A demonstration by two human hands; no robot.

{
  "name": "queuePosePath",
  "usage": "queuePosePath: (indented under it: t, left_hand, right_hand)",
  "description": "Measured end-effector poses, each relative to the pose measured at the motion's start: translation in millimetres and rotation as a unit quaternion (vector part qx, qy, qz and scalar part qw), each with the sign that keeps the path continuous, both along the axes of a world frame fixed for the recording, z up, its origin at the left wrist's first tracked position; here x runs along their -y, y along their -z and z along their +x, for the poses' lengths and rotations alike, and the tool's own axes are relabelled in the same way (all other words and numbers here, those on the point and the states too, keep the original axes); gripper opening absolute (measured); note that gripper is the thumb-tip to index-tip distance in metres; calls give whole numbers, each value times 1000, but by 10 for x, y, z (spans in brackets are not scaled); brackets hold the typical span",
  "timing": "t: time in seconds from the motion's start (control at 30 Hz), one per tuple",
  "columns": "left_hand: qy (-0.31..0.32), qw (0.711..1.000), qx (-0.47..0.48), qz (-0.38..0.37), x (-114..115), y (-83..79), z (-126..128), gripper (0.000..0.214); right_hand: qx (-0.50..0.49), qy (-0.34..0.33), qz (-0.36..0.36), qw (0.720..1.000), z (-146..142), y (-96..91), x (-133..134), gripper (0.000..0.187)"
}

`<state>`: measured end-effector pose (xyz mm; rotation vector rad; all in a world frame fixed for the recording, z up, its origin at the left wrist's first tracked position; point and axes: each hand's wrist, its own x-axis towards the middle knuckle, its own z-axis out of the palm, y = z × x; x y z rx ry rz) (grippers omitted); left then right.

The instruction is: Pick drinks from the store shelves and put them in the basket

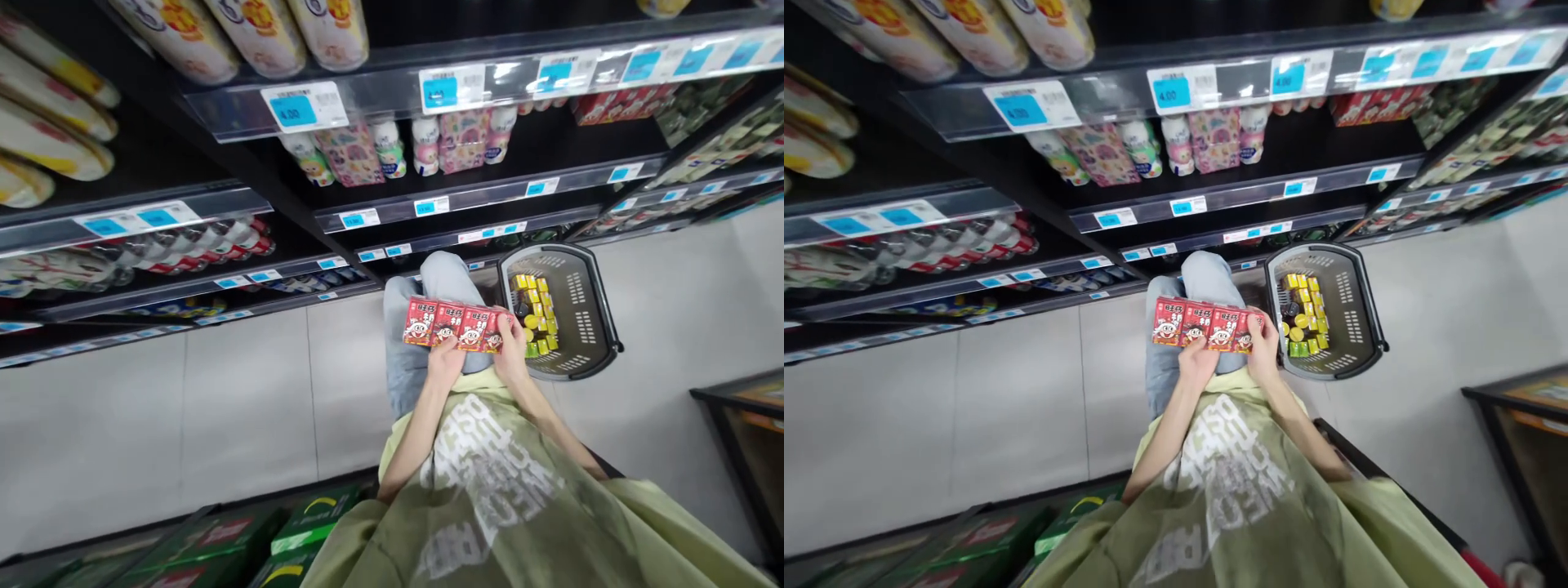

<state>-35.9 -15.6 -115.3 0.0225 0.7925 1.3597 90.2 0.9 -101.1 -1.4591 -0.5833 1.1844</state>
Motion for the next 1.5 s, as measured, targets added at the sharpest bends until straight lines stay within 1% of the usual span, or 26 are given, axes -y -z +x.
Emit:
queuePosePath:
  t: [0.1, 0.17, 0.33, 0.47, 0.57, 0.73, 0.93, 1.1, 1.23, 1.33, 1.5]
  left_hand:
    - [24, 1000, 8, -10, -87, 59, 40, 52]
    - [29, 999, 4, -25, -106, 143, 11, 53]
    - [32, 999, -23, -28, -17, 323, -119, 54]
    - [30, 998, -39, -34, 40, 394, -148, 57]
    - [36, 997, -57, -46, 46, 427, -146, 62]
    - [55, 995, -57, -57, 51, 434, -148, 64]
    - [45, 997, -47, -49, 40, 408, -134, 66]
    - [50, 995, -53, -60, 49, 437, -133, 58]
    - [52, 995, -55, -67, 66, 450, -133, 53]
    - [50, 994, -50, -84, 70, 430, -129, 47]
    - [33, 995, -35, -93, 52, 367, -123, 49]
  right_hand:
    - [31, 57, -4, 998, 22, 106, -22, 61]
    - [57, 68, 1, 996, 28, 145, -49, 60]
    - [57, 34, -12, 998, 25, 162, -111, 61]
    - [16, 31, -26, 999, 72, 184, -159, 61]
    - [14, 31, -26, 999, 106, 214, -180, 60]
    - [32, 30, -24, 999, 118, 220, -181, 57]
    - [16, 31, -23, 999, 116, 174, -182, 53]
    - [18, 36, -29, 999, 111, 171, -187, 54]
    - [3, 39, -12, 999, 118, 175, -187, 51]
    - [3, 28, -3, 1000, 128, 177, -183, 52]
    - [10, 30, 4, 999, 129, 164, -178, 53]
